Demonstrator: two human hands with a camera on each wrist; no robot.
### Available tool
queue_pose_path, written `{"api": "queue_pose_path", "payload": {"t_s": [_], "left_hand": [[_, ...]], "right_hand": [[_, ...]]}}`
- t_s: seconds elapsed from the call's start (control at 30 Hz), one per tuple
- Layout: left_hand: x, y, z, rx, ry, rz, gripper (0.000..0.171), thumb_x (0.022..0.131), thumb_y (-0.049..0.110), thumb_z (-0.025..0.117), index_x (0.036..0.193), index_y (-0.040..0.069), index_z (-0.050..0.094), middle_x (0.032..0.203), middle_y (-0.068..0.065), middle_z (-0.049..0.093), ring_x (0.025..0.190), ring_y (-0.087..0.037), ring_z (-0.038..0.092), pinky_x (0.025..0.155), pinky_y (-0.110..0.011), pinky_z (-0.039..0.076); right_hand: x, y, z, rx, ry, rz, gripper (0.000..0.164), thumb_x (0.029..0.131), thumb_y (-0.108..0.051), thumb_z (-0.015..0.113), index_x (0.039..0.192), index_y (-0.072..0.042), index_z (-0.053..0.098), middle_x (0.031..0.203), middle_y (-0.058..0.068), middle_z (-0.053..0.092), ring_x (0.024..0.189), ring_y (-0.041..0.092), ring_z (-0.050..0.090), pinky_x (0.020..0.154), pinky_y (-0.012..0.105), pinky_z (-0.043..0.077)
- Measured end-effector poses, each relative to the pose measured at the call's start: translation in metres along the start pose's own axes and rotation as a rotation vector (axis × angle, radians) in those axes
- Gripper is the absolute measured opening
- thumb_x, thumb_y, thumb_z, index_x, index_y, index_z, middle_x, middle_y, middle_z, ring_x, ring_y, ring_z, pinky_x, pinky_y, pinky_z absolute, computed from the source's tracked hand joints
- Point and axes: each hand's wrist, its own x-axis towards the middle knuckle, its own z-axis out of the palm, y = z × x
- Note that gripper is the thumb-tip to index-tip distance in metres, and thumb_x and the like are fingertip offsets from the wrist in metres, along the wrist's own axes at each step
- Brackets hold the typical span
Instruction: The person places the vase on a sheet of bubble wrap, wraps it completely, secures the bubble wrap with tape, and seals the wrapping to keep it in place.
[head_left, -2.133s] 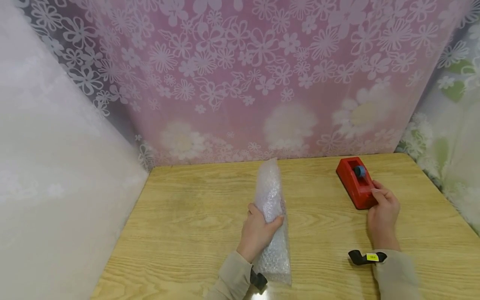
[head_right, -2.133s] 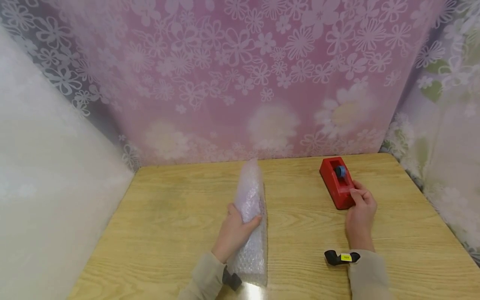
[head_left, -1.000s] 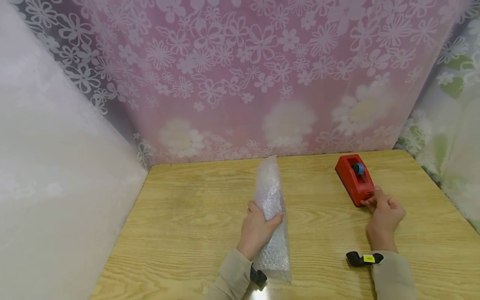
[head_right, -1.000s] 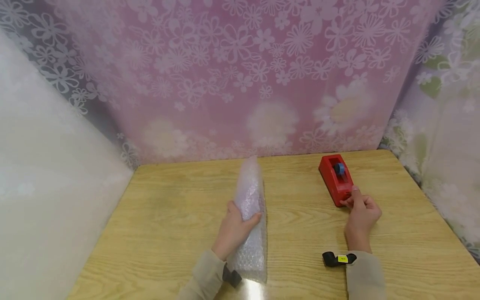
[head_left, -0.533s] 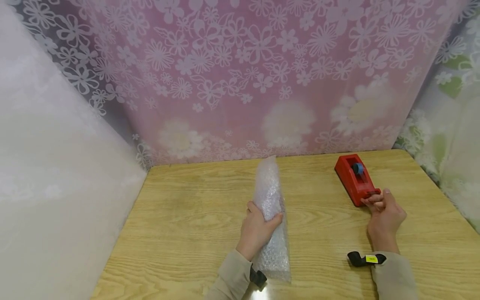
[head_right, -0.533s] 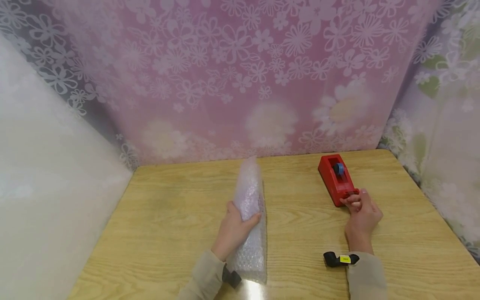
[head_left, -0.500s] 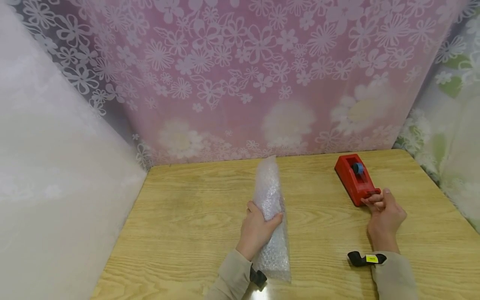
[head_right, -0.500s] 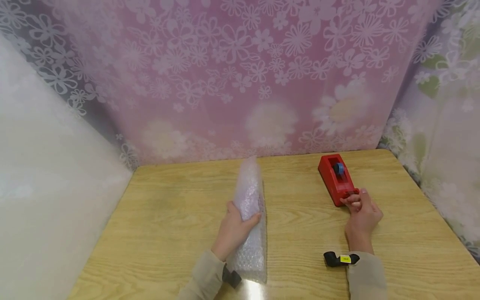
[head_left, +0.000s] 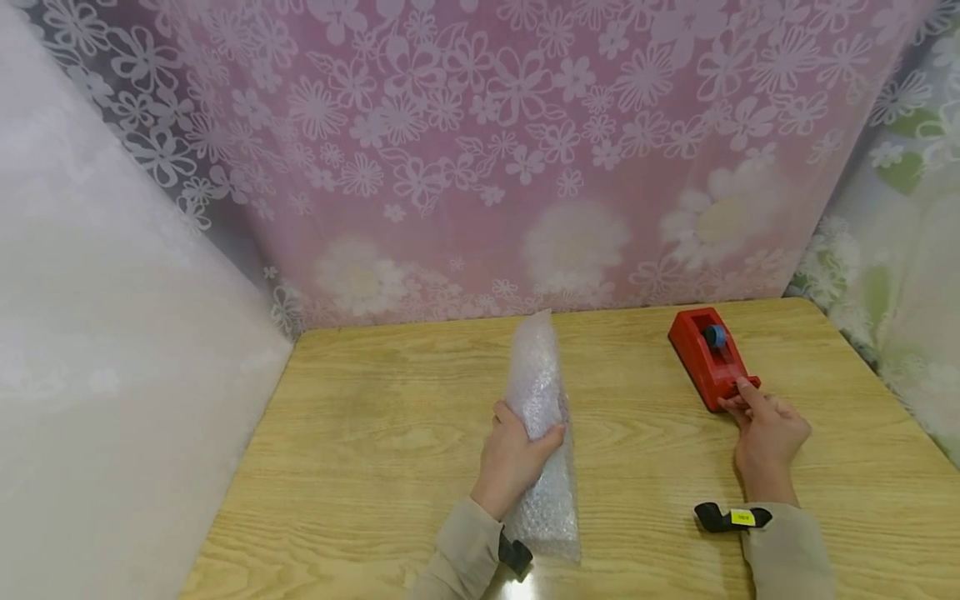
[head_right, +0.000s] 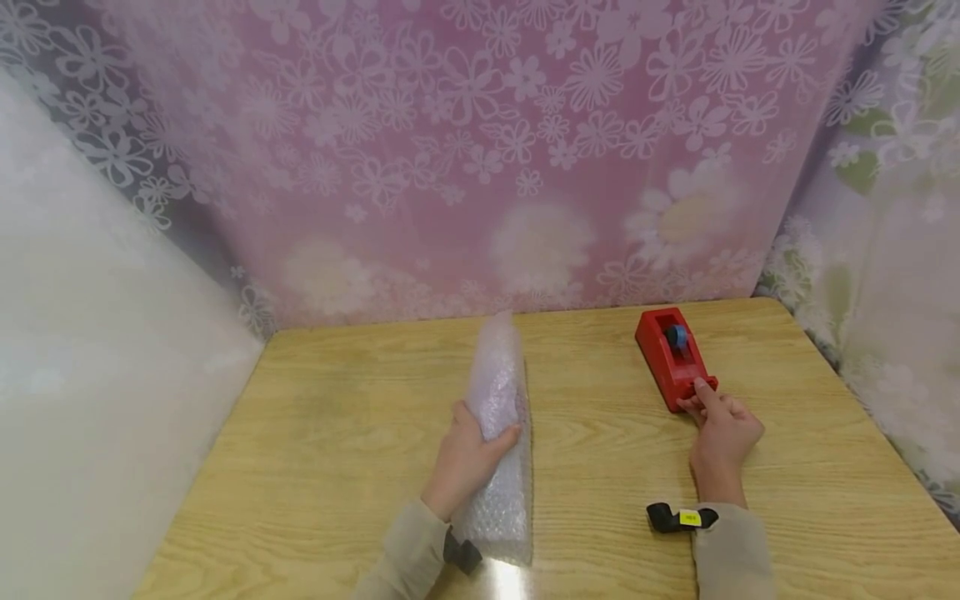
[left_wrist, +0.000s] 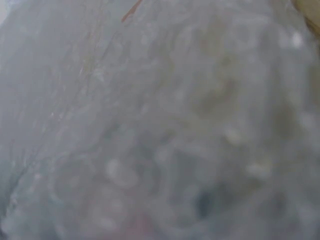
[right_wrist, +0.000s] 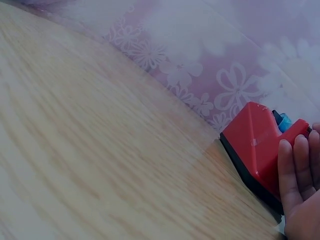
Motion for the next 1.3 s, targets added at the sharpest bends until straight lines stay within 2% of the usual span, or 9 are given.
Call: {"api": "queue_pose_path", "payload": {"t_s": [0.23,0.5,0.7,1.03,1.17,1.3], "left_hand": [[-0.0007,0.0004,-0.0008,-0.002,0.001,0.004,0.098,0.081,0.061,0.069,0.137,-0.009,0.028,0.109,-0.027,0.056,0.081,-0.037,0.063,0.066,-0.048,0.052],[-0.0005,-0.0001,-0.0004,0.007,-0.001,-0.002,0.098,0.081,0.062,0.068,0.138,-0.007,0.028,0.109,-0.027,0.056,0.079,-0.037,0.063,0.064,-0.047,0.052],[-0.0001,0.0,-0.0005,0.011,-0.006,-0.004,0.099,0.081,0.061,0.068,0.138,-0.009,0.027,0.108,-0.027,0.056,0.078,-0.036,0.063,0.063,-0.047,0.052],[-0.0005,0.0,-0.0003,0.001,-0.006,-0.011,0.096,0.08,0.061,0.069,0.136,-0.007,0.029,0.106,-0.025,0.056,0.078,-0.035,0.063,0.062,-0.046,0.051],[-0.0006,0.0003,-0.0004,0.002,0.0,-0.009,0.096,0.08,0.06,0.07,0.135,-0.007,0.03,0.106,-0.025,0.057,0.078,-0.035,0.063,0.062,-0.046,0.051],[-0.0001,0.0004,0.0002,0.008,0.006,-0.008,0.094,0.079,0.06,0.07,0.133,-0.006,0.031,0.104,-0.024,0.057,0.076,-0.034,0.062,0.061,-0.045,0.05]], "right_hand": [[0.0007,-0.0007,-0.0021,0.019,-0.01,-0.001,0.044,0.079,0.014,0.073,0.052,0.01,0.039,0.062,0.019,0.062,0.053,0.026,0.061,0.05,0.037,0.056],[-0.0003,0.0003,-0.0018,0.076,-0.077,-0.078,0.043,0.08,0.018,0.069,0.052,0.011,0.038,0.063,0.02,0.063,0.055,0.027,0.063,0.053,0.037,0.057],[-0.0001,-0.0001,-0.0021,0.118,-0.089,-0.103,0.039,0.082,0.02,0.066,0.053,0.013,0.041,0.068,0.021,0.063,0.056,0.028,0.063,0.054,0.037,0.057],[-0.0014,-0.0016,-0.0051,-0.035,-0.061,-0.078,0.042,0.082,0.015,0.069,0.052,0.01,0.041,0.067,0.017,0.065,0.056,0.026,0.063,0.053,0.034,0.057],[-0.0004,-0.004,-0.0084,-0.166,-0.094,-0.093,0.046,0.085,0.009,0.07,0.052,0.009,0.038,0.069,0.015,0.068,0.057,0.023,0.067,0.057,0.031,0.057],[0.0006,-0.0053,-0.0101,-0.239,-0.123,-0.126,0.047,0.086,0.007,0.07,0.052,0.01,0.037,0.071,0.015,0.07,0.06,0.022,0.07,0.058,0.029,0.057]]}}
